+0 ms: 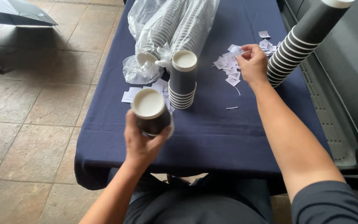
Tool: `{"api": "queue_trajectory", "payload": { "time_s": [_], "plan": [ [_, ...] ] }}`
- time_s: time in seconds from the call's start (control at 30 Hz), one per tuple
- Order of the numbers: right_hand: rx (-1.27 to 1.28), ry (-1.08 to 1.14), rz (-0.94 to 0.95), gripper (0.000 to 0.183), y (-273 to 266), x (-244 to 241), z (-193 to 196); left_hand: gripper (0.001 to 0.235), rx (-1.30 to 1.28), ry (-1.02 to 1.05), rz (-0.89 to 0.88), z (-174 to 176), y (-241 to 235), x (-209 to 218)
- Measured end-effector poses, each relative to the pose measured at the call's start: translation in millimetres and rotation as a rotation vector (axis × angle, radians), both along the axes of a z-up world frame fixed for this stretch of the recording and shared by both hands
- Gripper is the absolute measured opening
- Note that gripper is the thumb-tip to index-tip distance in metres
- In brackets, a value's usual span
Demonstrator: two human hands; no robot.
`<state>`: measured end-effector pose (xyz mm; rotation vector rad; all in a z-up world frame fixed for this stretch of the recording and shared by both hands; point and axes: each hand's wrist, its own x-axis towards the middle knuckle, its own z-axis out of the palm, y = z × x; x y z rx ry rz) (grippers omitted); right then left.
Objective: Placing small paper slips into disposable coffee cups and organizing the stacks on a table.
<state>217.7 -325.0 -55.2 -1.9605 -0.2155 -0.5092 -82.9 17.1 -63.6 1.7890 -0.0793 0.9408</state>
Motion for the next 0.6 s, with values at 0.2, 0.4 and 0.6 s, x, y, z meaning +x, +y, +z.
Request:
{"api": "queue_trajectory", "payload": {
  "time_s": [0.2,0.4,0.6],
  "plan": [
    [0.334,0.197,0.125,0.021,5.9,-86.5,17.2,0.089,0.046,0.130,-0.121,-0.1,-42.5,22.0],
    [0.690,0.373,0.243,0.015,8.6,-190.5,4.9,0.095,0.146,0.059,-0.048,5.8,-37.7,7.8],
    [0.847,0.344,0.339,0.026,36.0,-271.3,-11.7,0.009,-0.006,-0.106,0.011,-5.7,-58.6,-32.2]
  ]
}}
